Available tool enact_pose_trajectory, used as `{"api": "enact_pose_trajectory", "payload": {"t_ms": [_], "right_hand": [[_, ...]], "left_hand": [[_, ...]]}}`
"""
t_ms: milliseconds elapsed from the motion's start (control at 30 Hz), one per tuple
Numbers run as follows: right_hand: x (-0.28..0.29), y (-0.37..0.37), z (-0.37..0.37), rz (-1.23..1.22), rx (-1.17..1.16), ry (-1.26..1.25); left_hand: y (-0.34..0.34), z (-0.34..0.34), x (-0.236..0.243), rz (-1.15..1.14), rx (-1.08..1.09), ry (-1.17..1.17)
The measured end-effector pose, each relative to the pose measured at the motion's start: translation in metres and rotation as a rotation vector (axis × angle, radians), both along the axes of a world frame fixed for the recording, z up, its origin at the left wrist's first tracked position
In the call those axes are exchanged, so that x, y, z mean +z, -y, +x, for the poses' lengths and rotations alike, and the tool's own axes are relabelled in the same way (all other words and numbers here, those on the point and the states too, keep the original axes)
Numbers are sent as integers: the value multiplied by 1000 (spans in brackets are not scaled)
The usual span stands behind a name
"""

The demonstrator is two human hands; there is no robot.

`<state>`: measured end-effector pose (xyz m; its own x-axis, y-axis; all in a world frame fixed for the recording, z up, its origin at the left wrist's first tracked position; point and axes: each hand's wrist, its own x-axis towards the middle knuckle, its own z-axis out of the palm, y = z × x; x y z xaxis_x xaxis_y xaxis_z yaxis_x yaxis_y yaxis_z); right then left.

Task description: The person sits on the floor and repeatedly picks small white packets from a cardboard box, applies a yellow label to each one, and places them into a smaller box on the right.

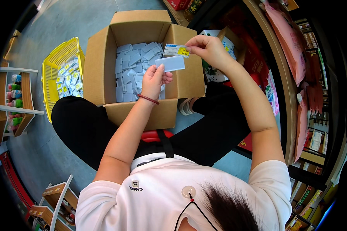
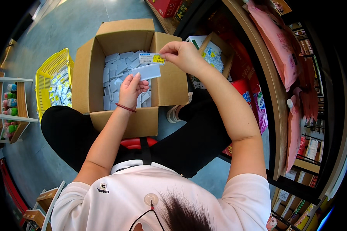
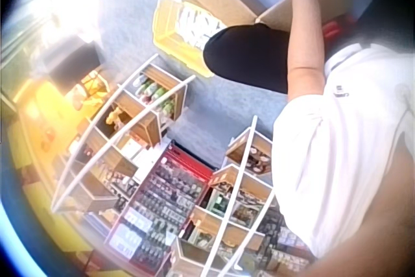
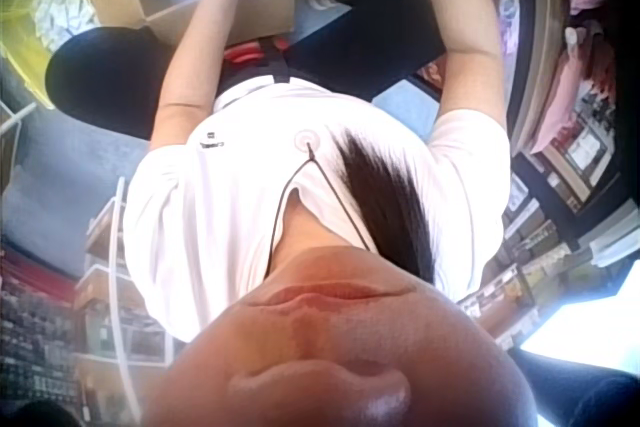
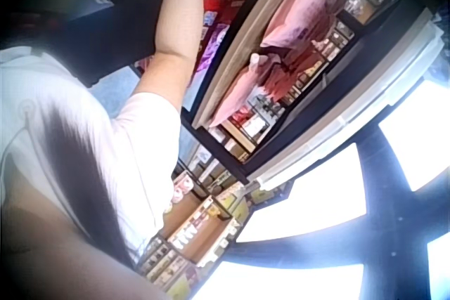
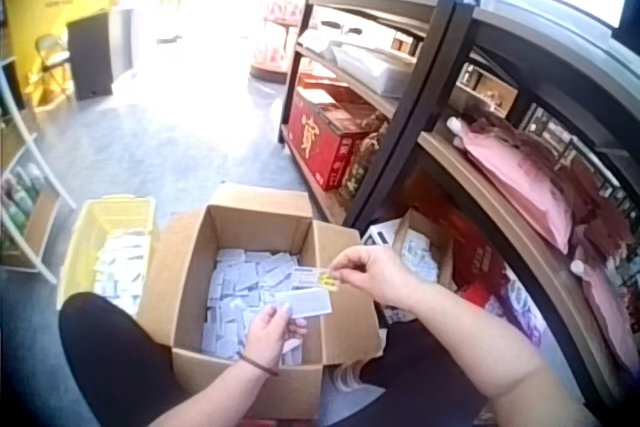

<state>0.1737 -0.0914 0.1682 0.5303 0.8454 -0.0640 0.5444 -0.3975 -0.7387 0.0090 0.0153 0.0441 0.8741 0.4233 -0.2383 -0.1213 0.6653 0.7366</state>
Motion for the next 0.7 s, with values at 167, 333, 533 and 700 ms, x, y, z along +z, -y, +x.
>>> {"api": "enact_pose_trajectory", "payload": {"t_ms": [167,333,533,700], "right_hand": [[0,0,1,12,-2,8],[0,1,2,20,-4,13],[3,0,-1,24,-20,19],[0,2,1,45,-12,20]], "left_hand": [[0,0,1,-6,-2,-6],[0,0,0,4,-27,-8],[-1,0,0,-7,-28,-5],[-1,-1,1,-4,-31,-2]]}}
